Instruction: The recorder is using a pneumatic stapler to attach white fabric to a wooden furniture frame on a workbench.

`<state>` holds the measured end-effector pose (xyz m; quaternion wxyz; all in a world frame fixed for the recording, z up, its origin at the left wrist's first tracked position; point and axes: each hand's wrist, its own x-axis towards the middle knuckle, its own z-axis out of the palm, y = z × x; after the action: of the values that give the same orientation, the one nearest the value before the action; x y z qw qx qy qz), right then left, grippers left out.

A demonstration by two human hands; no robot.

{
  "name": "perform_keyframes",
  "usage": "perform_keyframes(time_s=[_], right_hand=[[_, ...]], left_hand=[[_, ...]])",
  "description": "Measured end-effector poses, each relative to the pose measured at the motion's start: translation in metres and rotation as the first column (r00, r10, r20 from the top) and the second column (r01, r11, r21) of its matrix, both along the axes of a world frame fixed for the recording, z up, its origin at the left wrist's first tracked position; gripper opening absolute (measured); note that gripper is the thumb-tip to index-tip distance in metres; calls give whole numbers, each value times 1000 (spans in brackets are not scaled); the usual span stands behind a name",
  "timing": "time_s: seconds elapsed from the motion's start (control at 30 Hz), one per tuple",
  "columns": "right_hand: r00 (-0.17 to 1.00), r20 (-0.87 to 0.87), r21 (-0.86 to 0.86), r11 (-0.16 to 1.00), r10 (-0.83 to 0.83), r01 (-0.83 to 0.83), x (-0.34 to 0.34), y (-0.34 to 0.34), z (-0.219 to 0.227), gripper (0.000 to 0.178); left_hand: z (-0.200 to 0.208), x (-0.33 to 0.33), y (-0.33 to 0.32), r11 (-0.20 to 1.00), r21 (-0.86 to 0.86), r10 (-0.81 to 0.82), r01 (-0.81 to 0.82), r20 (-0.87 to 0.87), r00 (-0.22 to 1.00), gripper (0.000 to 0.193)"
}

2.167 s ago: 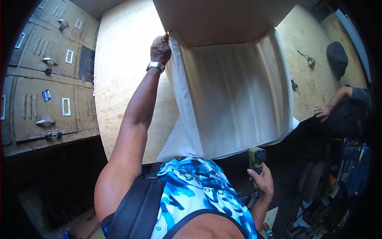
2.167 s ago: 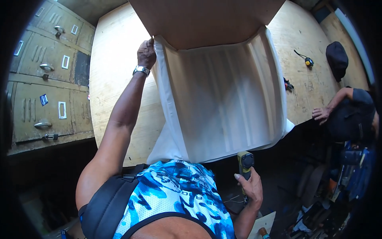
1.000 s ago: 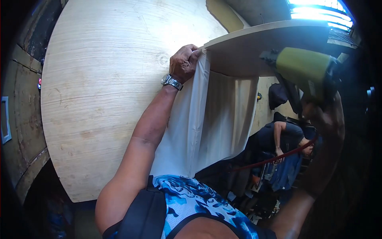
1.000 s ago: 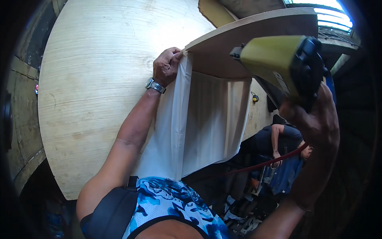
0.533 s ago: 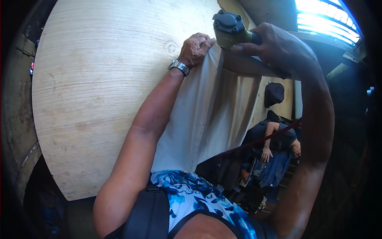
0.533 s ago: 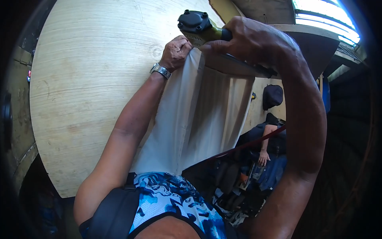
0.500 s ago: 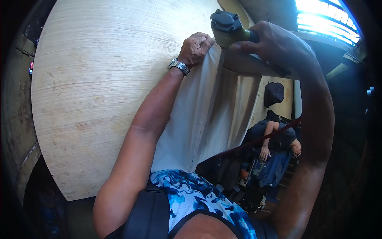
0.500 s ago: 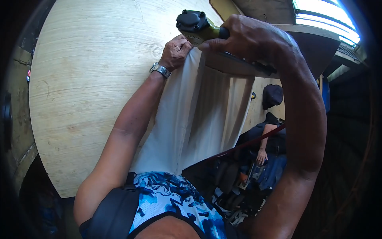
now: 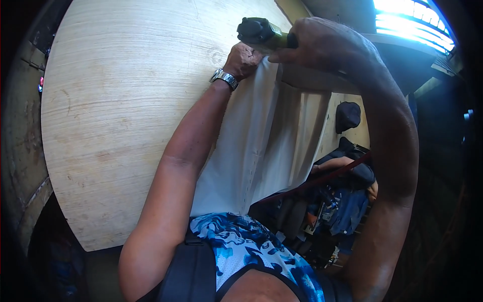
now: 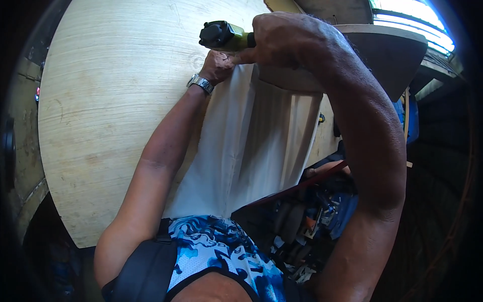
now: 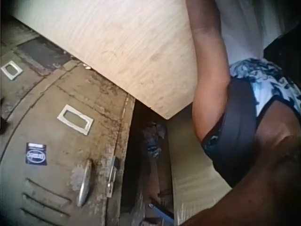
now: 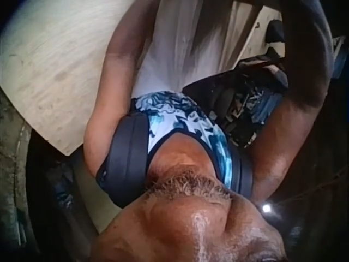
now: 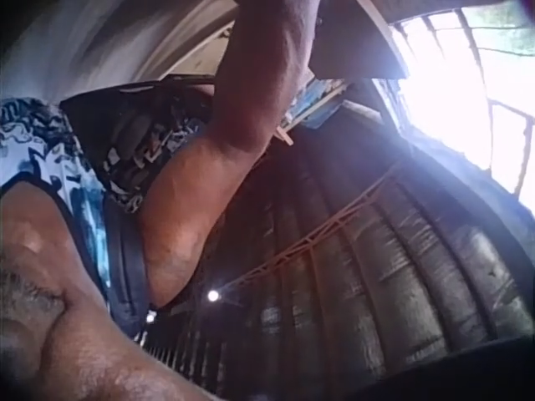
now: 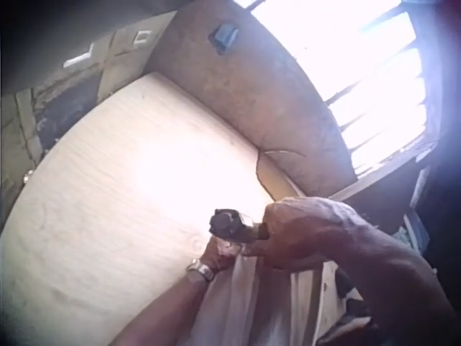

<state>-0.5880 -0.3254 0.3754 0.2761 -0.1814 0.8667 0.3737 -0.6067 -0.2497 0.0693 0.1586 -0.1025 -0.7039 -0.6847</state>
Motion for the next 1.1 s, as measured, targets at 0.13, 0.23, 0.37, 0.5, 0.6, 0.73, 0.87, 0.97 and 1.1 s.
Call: perform_keyframes(time_s=[0.13, 0.23, 0.37, 0.5, 0.6, 0.73, 0.87, 0.97, 1.1], right_hand=[[999, -21, -74, 997, -27, 25, 11, 31, 65, 61], [999, -46, -273, 962, -22, 9, 18, 56, 98, 64], [970, -136, -304, 940, -203, 154, 37, 79, 143, 67], [993, -16, -486, 869, -116, 93, 76, 143, 171, 47], [944, 139, -476, 816, -298, 327, 131, 179, 151, 42], [729, 417, -521, 515, -542, 681, 259, 288, 104, 57], [436, 525, -453, 194, -731, 870, 412, 385, 20, 63], [83, 544, -358, -141, -835, 923, 500, 418, -37, 57], [-219, 542, -267, -413, -811, 871, 634, 482, -137, 53]], left_hand=[[47, 14, -11, 931, 359, -104, 62, 99, 990, 48], [34, 21, -30, 957, 282, -121, 70, 167, 979, 55], [52, 28, -39, 989, 84, -139, 124, 196, 971, 60], [71, 35, -28, 955, -167, 288, -247, 301, 909, 42], [46, 68, -53, 833, -169, 553, -528, 197, 810, 11], [113, 113, -16, 872, -109, 473, -477, -65, 879, 21], [181, 158, 62, 934, -357, -122, 26, -250, 960, 25], [197, 174, 129, 816, -553, -378, 167, -293, 878, 33], [180, 208, 238, 546, -730, -637, 411, -43, 770, 49]])
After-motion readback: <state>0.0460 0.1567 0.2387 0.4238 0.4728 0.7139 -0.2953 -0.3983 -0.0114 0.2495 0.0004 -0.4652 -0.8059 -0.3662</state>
